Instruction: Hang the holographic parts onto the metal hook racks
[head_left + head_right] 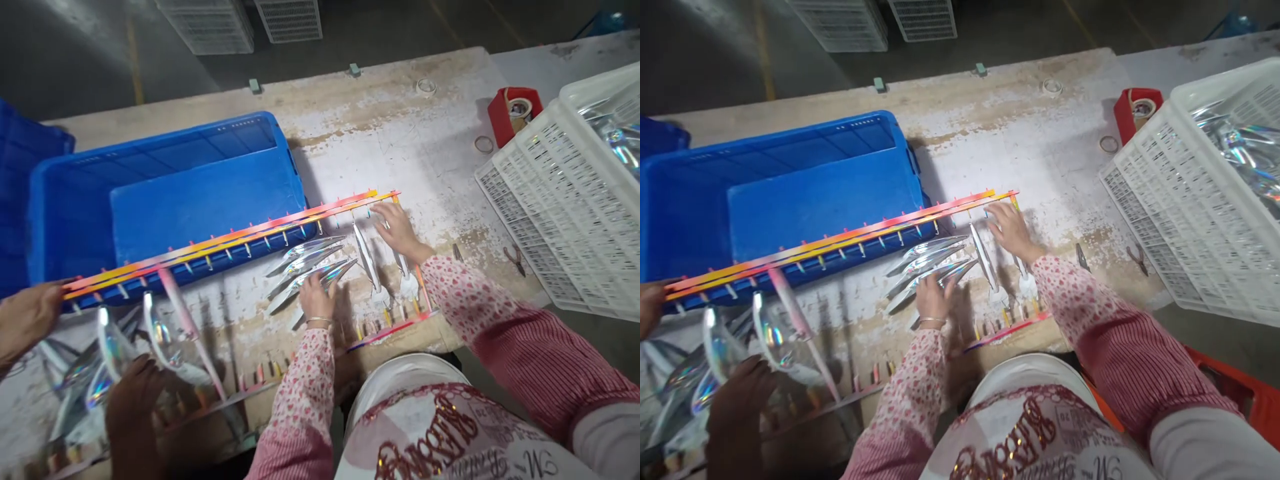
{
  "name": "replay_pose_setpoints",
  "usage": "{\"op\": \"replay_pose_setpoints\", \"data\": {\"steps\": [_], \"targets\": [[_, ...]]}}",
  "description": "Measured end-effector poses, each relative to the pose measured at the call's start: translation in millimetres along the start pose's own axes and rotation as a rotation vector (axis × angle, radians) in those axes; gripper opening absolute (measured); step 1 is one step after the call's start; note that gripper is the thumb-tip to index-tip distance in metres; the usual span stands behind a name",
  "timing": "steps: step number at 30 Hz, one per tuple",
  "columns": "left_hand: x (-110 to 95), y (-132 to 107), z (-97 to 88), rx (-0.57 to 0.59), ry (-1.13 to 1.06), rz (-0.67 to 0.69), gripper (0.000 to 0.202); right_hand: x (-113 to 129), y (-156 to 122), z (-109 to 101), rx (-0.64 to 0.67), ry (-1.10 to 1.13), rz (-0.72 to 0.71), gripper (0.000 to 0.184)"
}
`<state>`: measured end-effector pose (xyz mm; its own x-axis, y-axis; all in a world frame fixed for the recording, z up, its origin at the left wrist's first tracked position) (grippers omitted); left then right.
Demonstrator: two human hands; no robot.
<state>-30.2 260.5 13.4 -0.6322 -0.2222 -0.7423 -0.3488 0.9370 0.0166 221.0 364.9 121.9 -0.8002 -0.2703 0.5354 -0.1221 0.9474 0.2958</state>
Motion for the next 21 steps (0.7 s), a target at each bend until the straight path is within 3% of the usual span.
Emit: {"op": "replay_pose_setpoints", "data": {"steps": [2, 4, 8, 10, 12, 15, 18, 19, 21], "targets": [[24.6, 0.3, -10.6, 0.059, 0.307, 0.021, 0.035, 15.5, -40.4, 10.1, 0.071, 0.152, 0.034, 0.035], [35.6, -5.6, -7.4, 0.160, 0.464, 0.079, 0.029, 34.6, -89.0, 33.4, 0.224, 0.282, 0.062, 0.030], [16.7, -18.0, 0.1, 0.242, 0.482, 0.249, 0.018, 71.9, -186.4, 88.9, 0.584, 0.414, 0.125, 0.025], [7.7, -20.9, -8.5, 0.255, 0.458, 0.244, 0.021, 79.5, -218.7, 107.9, 0.664, 0.402, 0.200, 0.027], [5.4, -22.5, -29.3, 0.229, 0.421, 0.162, 0.024, 81.0, -236.2, 118.6, 0.656, 0.371, 0.276, 0.028], [1.3, -27.2, -83.2, -0.016, 0.206, 0.004, 0.031, 77.4, -245.1, 123.0, 0.566, 0.292, 0.339, 0.023], [0.4, -47.9, -131.3, -0.338, -0.268, -0.135, 0.036, 70.5, -246.0, 120.9, 0.493, 0.160, 0.341, 0.016], [2.5, -56.6, -135.1, -0.376, -0.443, -0.185, 0.038, 69.2, -245.8, 120.8, 0.488, 0.121, 0.330, 0.017], [7.9, -72.2, -125.0, -0.342, -0.754, -0.301, 0.040, 69.4, -245.5, 123.9, 0.515, 0.065, 0.295, 0.024]]}}
Point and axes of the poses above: each hand's wrist, its own y-axis towards the middle knuckle, its own z-axis out of the palm, x = y × z, the point moved 10 cm from there along y, towards the middle knuckle, and after that the axes turned 11 degrees about -x, right-handed, at the moved point
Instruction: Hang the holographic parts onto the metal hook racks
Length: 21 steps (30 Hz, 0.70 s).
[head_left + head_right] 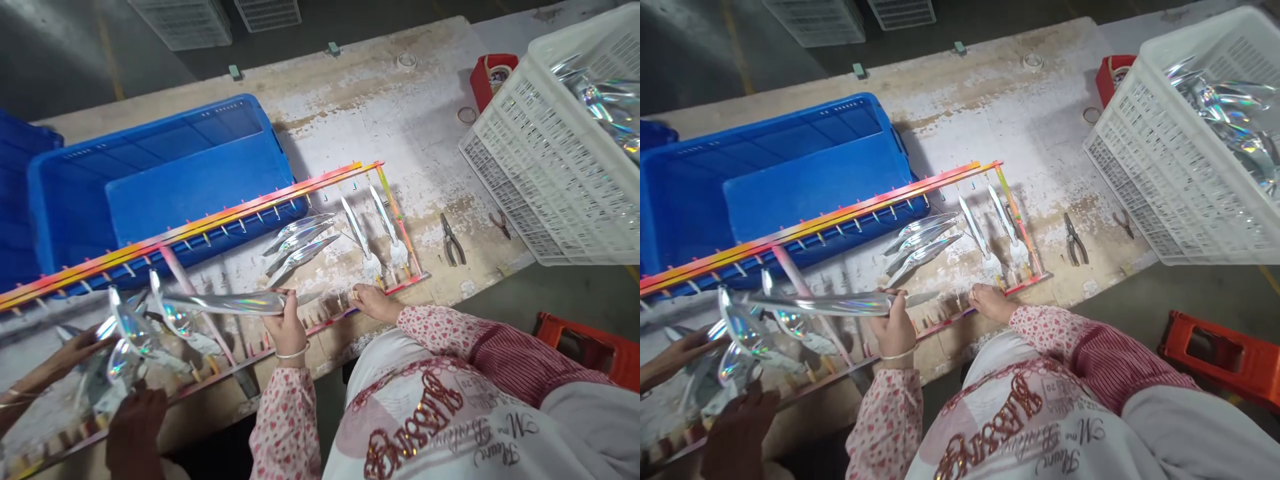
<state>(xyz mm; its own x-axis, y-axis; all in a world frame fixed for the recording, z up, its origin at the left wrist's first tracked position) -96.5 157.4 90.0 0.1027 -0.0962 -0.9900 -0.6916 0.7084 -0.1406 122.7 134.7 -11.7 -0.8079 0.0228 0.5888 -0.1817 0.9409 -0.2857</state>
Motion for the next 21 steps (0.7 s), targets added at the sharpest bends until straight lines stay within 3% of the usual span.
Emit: {"op": "replay_pose_setpoints", "data": {"steps": [4, 13, 16, 21], "targets": [[38.7, -22.1, 3.1, 0.047, -0.274, -0.261, 0.040, 4.9, 3.0, 12.1, 0.084, -0.062, -0.061, 0.019], [103.3, -53.5, 9.2, -0.013, -0.302, -0.401, 0.047, 6.9, -4.5, 14.3, 0.015, -0.030, -0.104, 0.018], [110.9, -63.1, 14.2, -0.011, -0.295, -0.416, 0.044, 6.3, -4.2, 13.3, -0.002, -0.044, -0.087, 0.019], [106.6, -65.6, 19.3, 0.021, -0.248, -0.362, 0.047, 7.4, -3.1, 13.9, 0.017, -0.075, -0.071, 0.021]]}}
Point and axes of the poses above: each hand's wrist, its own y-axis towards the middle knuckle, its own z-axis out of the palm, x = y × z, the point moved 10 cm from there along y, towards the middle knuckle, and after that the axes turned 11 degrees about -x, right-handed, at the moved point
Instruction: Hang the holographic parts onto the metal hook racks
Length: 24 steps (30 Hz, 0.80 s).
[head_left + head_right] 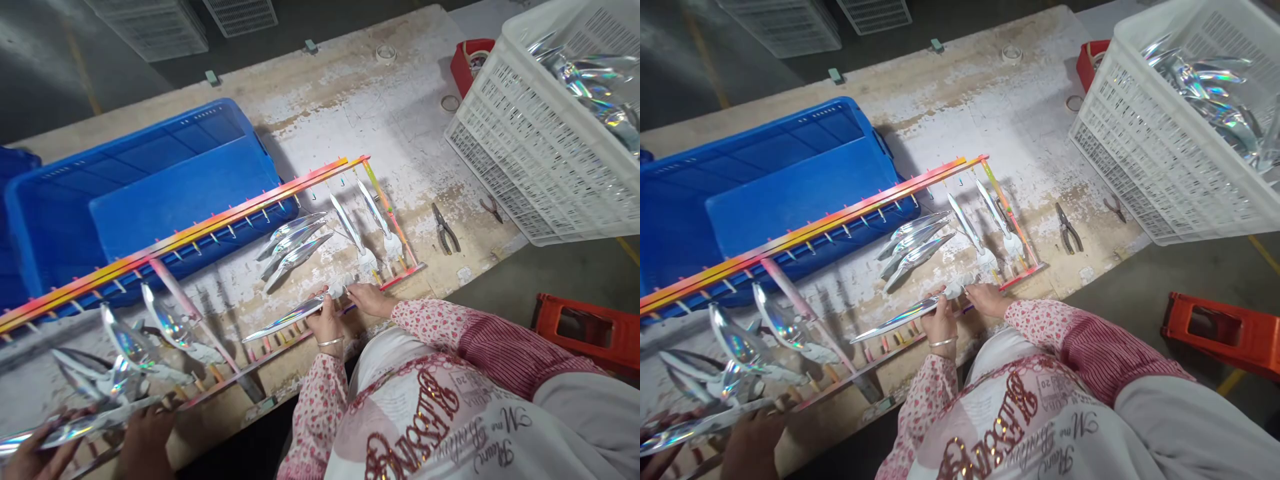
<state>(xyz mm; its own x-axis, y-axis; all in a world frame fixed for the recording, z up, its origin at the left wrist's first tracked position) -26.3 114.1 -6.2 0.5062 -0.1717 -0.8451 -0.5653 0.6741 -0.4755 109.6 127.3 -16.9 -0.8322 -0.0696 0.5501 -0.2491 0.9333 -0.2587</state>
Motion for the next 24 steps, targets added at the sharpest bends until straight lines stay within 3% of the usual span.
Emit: {"op": "replay_pose_setpoints", "data": {"steps": [11, 20, 24], "targets": [[-0.9, -7.3, -9.3, -0.077, 0.083, 0.000, 0.051, 2.5, -0.3, -1.6, 0.076, -0.042, 0.017, 0.024], [-11.6, -11.7, 1.1, -0.075, 0.180, 0.067, 0.051, 7.8, 6.7, 0.1, 0.152, -0.096, -0.021, 0.028], [-16.9, 4.6, 16.6, 0.067, 0.307, 0.075, 0.051, 12.0, 4.5, 2.3, 0.211, -0.093, -0.108, 0.029]]}}
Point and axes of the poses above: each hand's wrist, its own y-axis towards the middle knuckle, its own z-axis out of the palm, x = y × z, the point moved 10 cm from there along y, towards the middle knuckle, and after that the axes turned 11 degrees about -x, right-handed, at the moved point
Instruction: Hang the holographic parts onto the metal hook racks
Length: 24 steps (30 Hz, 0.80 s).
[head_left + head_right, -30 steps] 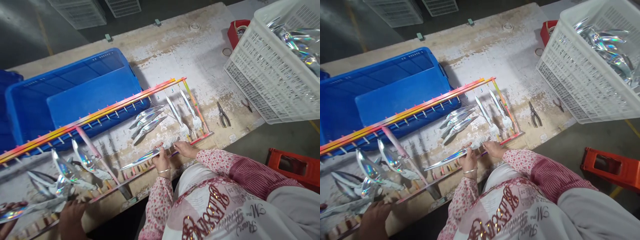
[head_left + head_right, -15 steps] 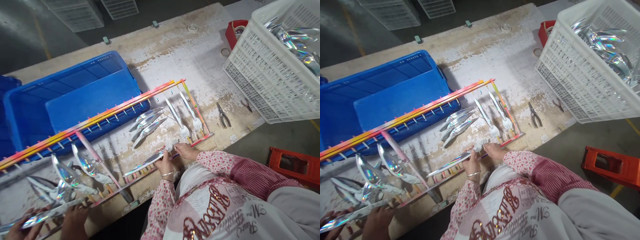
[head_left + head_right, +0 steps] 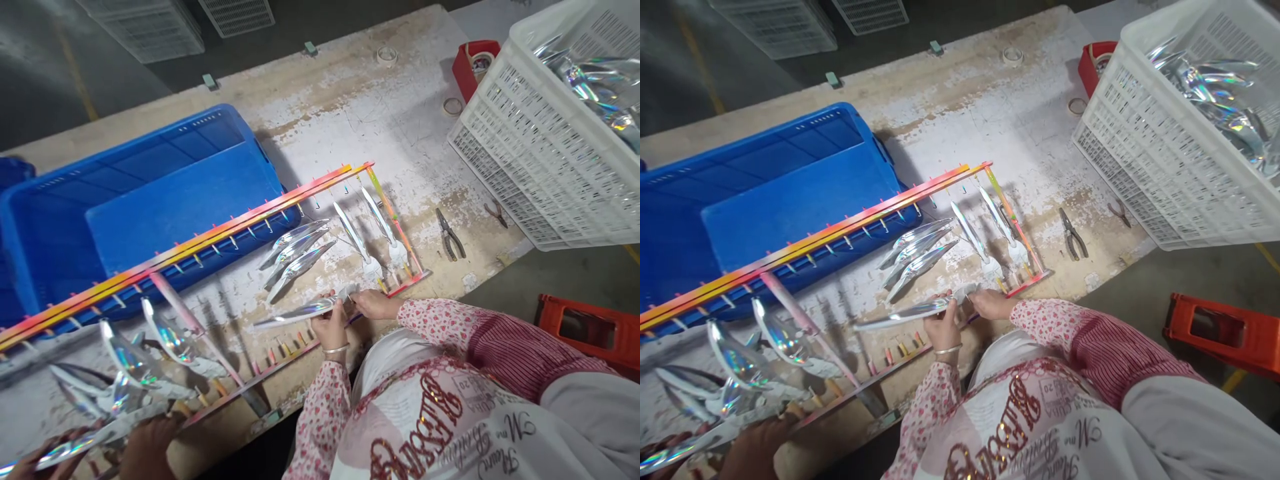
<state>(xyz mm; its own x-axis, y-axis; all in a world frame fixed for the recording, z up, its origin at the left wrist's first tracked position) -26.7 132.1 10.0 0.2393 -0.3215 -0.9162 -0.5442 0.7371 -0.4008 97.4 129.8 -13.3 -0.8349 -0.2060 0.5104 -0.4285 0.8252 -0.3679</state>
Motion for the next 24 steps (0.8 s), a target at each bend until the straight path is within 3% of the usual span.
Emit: {"op": "replay_pose_setpoints", "data": {"steps": [4, 6, 7, 9, 10, 11, 13, 16, 24], "targets": [[-10.6, 22.6, 30.7, 0.243, 0.172, 0.066, 0.045, 9.7, 12.6, -19.1, 0.170, -0.044, -0.146, 0.023], [-14.0, 30.7, 43.8, 0.277, 0.234, 0.114, 0.040, 3.5, 36.9, -51.2, 0.267, -0.107, -0.146, 0.017], [-15.2, 33.7, 49.4, 0.272, 0.260, 0.142, 0.039, -3.0, 56.7, -78.1, 0.248, -0.137, -0.116, 0.017], [-14.8, 37.2, 59.7, 0.248, 0.310, 0.186, 0.036, -14.1, 105.4, -150.0, 0.038, -0.178, -0.070, 0.031], [-13.3, 38.4, 64.1, 0.234, 0.335, 0.201, 0.037, -19.6, 128.3, -198.0, -0.211, -0.185, -0.034, 0.035], [-11.3, 39.6, 68.0, 0.220, 0.356, 0.208, 0.038, -21.6, 144.8, -232.7, -0.370, -0.190, -0.042, 0.039], [-6.0, 42.8, 73.5, 0.194, 0.385, 0.206, 0.039, -27.3, 167.5, -269.3, -0.514, -0.219, -0.040, 0.044], [1.4, 50.4, 77.8, 0.170, 0.425, 0.202, 0.037, -32.0, 181.6, -267.9, -0.495, -0.280, -0.048, 0.046], [10.6, 62.0, 88.8, 0.199, 0.404, 0.202, 0.043, -32.1, 171.5, -255.0, -0.555, -0.284, -0.036, 0.046]]}}
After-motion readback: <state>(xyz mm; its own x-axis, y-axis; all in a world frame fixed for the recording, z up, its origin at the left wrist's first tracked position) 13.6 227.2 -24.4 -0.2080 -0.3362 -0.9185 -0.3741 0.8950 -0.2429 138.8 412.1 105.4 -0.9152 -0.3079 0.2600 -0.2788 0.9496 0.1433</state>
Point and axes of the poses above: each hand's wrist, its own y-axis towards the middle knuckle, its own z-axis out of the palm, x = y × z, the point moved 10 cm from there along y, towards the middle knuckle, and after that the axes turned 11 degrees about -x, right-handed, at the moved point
